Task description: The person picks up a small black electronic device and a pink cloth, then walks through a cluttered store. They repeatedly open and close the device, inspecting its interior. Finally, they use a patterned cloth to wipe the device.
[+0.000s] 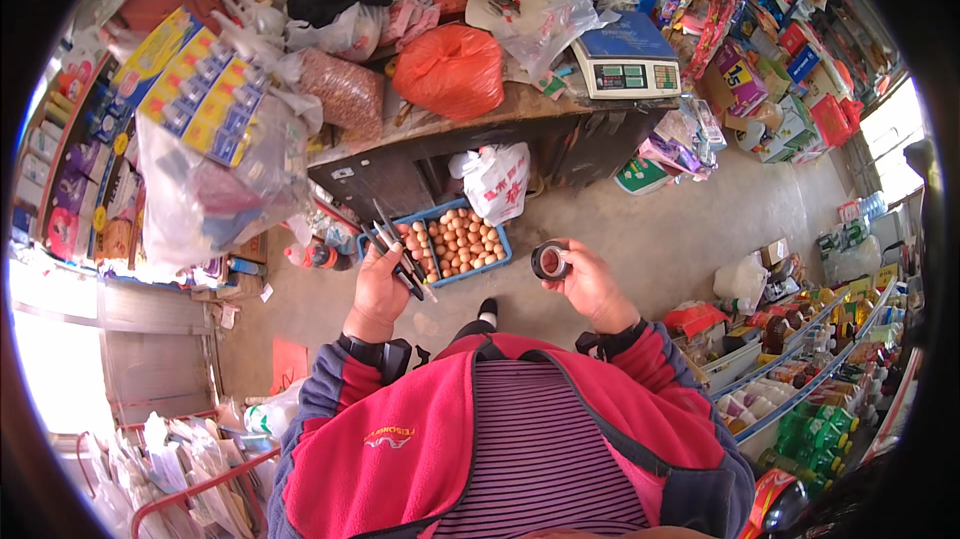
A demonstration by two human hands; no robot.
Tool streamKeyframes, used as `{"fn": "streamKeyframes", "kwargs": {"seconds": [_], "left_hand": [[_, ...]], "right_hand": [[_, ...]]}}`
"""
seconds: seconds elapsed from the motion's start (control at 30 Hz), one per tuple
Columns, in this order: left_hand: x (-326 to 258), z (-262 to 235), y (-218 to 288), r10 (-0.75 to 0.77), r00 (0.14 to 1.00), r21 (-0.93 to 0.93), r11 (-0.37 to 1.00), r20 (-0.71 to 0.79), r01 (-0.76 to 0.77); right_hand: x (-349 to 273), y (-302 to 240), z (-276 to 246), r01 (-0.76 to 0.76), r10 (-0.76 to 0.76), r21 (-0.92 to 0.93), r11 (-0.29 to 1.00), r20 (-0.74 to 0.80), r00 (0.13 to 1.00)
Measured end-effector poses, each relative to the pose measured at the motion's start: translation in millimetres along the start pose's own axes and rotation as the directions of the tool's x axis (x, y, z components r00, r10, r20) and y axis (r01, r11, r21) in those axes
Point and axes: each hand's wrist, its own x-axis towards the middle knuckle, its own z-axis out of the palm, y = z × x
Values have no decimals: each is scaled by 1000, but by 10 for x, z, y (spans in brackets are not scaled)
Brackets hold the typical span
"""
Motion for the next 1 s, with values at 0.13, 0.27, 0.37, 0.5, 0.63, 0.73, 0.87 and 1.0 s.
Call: {"fn": "streamKeyframes", "kwargs": {"seconds": [0.13, 0.27, 0.37, 0.5, 0.63, 0.73, 0.87, 1.0], "left_hand": [[763, 96, -46, 2, 995, -62, 998, 101, 4], [1662, 385, -136, -45, 975, -65, 996, 219, 61], [2257, 686, -248, -116, 949, -17, 992, 294, 126], [2936, 1118, -483, -187, 934, -8, 980, 306, 199], [3501, 1546, -807, -250, 900, 1, 964, 358, 267], [3909, 1830, -1101, -246, 895, -41, 959, 371, 281], [4376, 2340, -1428, -247, 902, -79, 953, 354, 292], [4662, 2786, -1688, -250, 920, -86, 954, 301, 287]], "right_hand": [[390, -413, -278, 37, -38, -5, 999, -54, 998], [728, -947, -481, 103, -105, -21, 994, -161, 981], [882, -1283, -649, 132, -135, -29, 991, -231, 963], [1041, -1602, -1022, 155, -135, 33, 987, -332, 933], [1238, -1978, -1528, 150, -123, 51, 987, -350, 929], [1428, -2336, -1913, 168, -144, 32, 985, -370, 918], [1619, -2904, -2278, 211, -176, 49, 976, -393, 903], [1797, -3437, -2527, 185, -153, 42, 982, -405, 902]]}}
